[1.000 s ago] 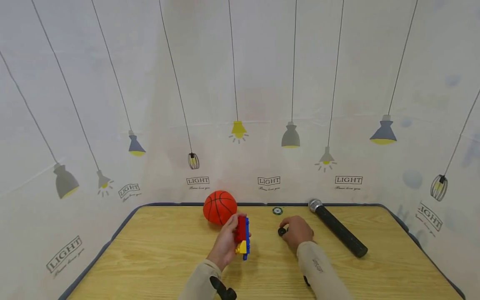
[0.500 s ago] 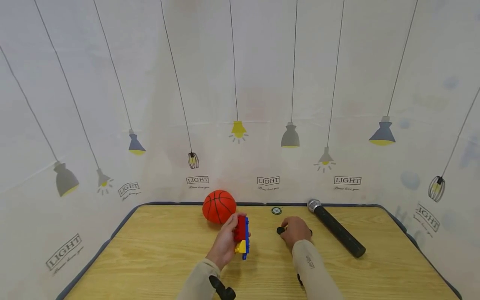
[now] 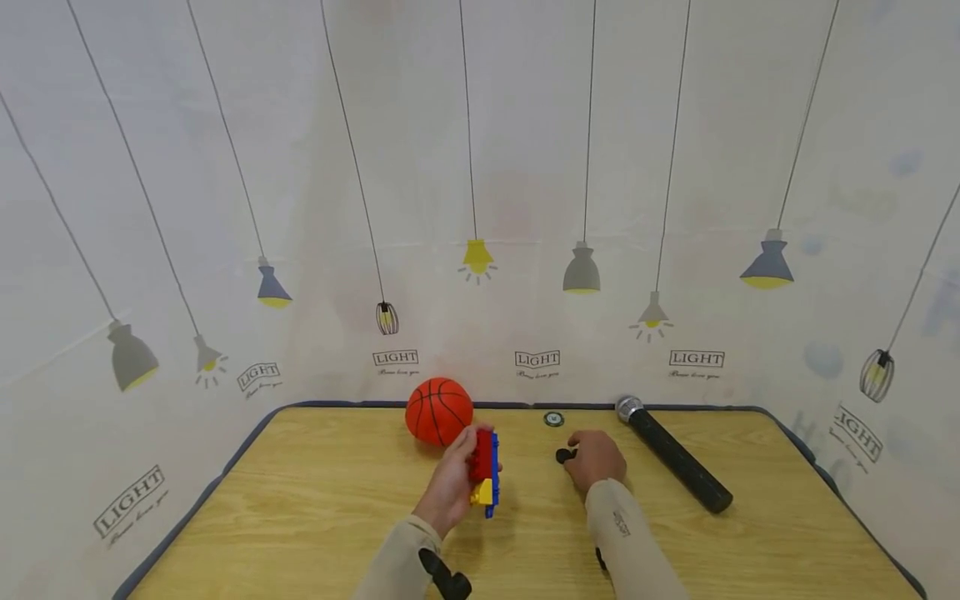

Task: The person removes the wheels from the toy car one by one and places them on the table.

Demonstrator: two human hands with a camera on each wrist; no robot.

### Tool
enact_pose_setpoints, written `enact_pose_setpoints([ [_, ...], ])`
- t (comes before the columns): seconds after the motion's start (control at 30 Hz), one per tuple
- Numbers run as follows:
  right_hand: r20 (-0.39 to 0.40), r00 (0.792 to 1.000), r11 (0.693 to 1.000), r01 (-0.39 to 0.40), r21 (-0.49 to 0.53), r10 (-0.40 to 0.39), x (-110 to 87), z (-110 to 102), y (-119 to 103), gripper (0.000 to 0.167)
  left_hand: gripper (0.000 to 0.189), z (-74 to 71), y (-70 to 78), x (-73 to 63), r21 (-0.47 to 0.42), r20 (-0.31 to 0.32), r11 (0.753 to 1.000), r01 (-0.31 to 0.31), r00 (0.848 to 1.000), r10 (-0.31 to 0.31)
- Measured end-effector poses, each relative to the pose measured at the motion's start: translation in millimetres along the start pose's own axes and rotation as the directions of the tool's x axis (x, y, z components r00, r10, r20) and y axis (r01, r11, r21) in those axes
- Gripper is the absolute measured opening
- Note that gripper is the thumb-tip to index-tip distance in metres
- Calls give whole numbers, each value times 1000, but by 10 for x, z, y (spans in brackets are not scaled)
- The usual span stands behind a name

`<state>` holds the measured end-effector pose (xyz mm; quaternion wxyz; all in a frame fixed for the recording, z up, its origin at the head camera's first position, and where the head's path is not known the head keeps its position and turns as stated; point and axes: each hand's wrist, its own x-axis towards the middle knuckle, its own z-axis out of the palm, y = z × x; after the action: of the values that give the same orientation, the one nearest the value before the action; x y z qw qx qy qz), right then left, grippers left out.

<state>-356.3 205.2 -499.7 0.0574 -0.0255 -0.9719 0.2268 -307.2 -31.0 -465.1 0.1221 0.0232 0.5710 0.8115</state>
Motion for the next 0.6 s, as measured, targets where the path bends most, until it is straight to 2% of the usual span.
enact_pose_setpoints([
  [0.07,-6,1000,1000,-13,17,13,14,-9,1,35,41,-5,4,19,1,-3,1000,6,1000,-6],
  [0.2,-9,1000,992,-23,122,24,2,-39,-22,37,40,-15,-13,41,-13,-14,1000,5,1000,-5],
  [0.37,-14,1000,974,20,224,-17,-45,-171,-157,40,40,-22,-55,63,-33,-32,999,-14,999,13],
  [0.47,-4,1000,951,21,307,-21,-77,-261,-276,41,41,-19,-69,72,-46,-37,999,-28,999,26],
  [0.6,8,999,902,36,430,-44,-155,-348,-451,39,40,-9,-81,89,-94,-51,995,-39,998,34],
])
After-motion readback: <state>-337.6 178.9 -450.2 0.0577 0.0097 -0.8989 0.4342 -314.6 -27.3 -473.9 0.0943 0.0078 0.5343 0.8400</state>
